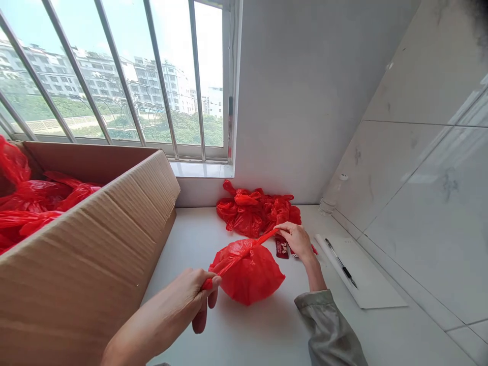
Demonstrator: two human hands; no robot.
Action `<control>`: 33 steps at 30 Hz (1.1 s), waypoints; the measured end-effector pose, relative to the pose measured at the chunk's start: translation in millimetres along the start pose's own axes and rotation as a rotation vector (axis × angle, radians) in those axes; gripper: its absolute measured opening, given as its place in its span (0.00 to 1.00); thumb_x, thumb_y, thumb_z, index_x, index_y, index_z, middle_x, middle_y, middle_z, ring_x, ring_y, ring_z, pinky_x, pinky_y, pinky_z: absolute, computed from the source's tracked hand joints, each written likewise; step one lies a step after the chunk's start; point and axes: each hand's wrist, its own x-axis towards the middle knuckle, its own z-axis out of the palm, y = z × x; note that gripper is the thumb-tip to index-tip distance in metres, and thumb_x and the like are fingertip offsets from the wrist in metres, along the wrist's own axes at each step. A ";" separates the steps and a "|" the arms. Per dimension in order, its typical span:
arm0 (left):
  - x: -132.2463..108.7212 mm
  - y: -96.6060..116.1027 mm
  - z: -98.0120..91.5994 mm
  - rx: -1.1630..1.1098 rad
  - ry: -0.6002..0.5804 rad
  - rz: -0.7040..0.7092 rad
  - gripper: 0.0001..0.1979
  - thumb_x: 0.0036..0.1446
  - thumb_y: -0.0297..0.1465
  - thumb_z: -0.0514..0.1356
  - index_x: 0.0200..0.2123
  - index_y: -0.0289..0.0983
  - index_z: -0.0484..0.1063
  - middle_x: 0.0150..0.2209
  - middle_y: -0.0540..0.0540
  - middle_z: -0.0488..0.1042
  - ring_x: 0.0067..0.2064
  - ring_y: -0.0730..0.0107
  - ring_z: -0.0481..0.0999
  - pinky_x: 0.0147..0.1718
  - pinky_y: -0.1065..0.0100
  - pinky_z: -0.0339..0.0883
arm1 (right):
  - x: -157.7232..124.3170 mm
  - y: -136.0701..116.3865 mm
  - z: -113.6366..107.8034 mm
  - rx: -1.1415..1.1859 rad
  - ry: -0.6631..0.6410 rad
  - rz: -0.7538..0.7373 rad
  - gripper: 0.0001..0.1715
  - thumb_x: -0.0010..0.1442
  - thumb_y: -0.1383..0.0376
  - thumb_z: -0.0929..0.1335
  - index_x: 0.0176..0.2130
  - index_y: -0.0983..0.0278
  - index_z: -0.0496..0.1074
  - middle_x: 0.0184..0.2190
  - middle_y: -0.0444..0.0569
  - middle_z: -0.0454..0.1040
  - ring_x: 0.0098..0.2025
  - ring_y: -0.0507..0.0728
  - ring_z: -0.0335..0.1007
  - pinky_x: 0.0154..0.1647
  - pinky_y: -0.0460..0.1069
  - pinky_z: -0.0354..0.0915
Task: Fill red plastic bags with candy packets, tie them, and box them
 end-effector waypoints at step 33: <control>14.6 10.8 5.7 0.199 0.262 -0.079 0.10 0.47 0.22 0.48 0.21 0.37 0.66 0.23 0.50 0.61 0.28 0.69 0.62 0.28 0.69 0.52 | -7.8 -14.6 16.1 0.006 -0.390 -0.243 0.21 0.65 0.59 0.57 0.28 0.62 0.70 0.25 0.44 0.70 0.29 0.54 0.65 0.33 0.48 0.61</control>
